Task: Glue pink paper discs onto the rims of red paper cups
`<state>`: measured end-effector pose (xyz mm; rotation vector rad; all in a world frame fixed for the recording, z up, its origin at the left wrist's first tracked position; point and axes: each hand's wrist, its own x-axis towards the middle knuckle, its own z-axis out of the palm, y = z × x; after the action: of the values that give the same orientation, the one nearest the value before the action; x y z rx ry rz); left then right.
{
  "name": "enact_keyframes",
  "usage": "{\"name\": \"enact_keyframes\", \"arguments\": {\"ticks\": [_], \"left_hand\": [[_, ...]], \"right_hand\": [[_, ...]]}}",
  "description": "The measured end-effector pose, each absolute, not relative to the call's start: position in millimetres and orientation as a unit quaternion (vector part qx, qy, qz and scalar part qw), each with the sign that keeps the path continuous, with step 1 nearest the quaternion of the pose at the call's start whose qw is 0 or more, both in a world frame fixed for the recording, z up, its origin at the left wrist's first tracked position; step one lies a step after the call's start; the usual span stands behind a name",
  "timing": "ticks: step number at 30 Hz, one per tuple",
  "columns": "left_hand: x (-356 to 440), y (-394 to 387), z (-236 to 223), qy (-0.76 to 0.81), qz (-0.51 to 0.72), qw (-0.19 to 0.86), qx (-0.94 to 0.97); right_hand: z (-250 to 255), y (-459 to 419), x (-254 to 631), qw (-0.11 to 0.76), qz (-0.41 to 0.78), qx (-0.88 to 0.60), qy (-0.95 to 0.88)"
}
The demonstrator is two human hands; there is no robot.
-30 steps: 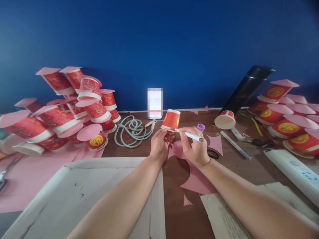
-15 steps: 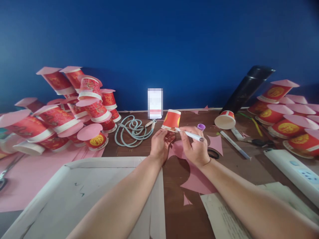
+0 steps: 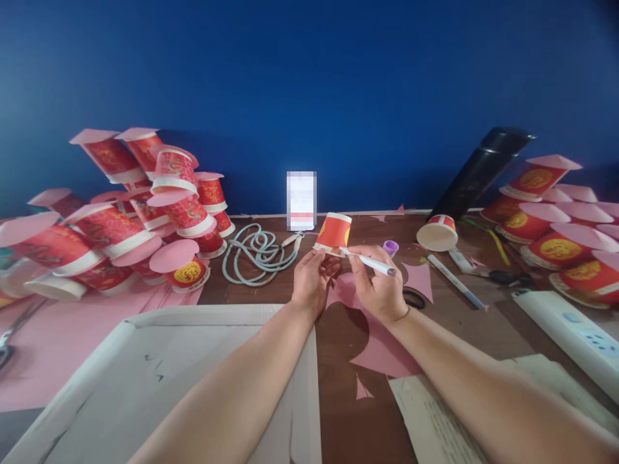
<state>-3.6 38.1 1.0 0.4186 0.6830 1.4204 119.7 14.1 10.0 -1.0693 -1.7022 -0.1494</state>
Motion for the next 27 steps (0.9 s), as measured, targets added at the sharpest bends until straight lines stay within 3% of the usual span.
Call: {"name": "enact_keyframes", "arguments": {"ticks": [27], "left_hand": [[-2.7,37.1,0.3,0.3,0.633,0.681,0.214]], "right_hand": [[9.5,12.8,118.5,0.532,-0.058,-0.459,-0.709]]}}
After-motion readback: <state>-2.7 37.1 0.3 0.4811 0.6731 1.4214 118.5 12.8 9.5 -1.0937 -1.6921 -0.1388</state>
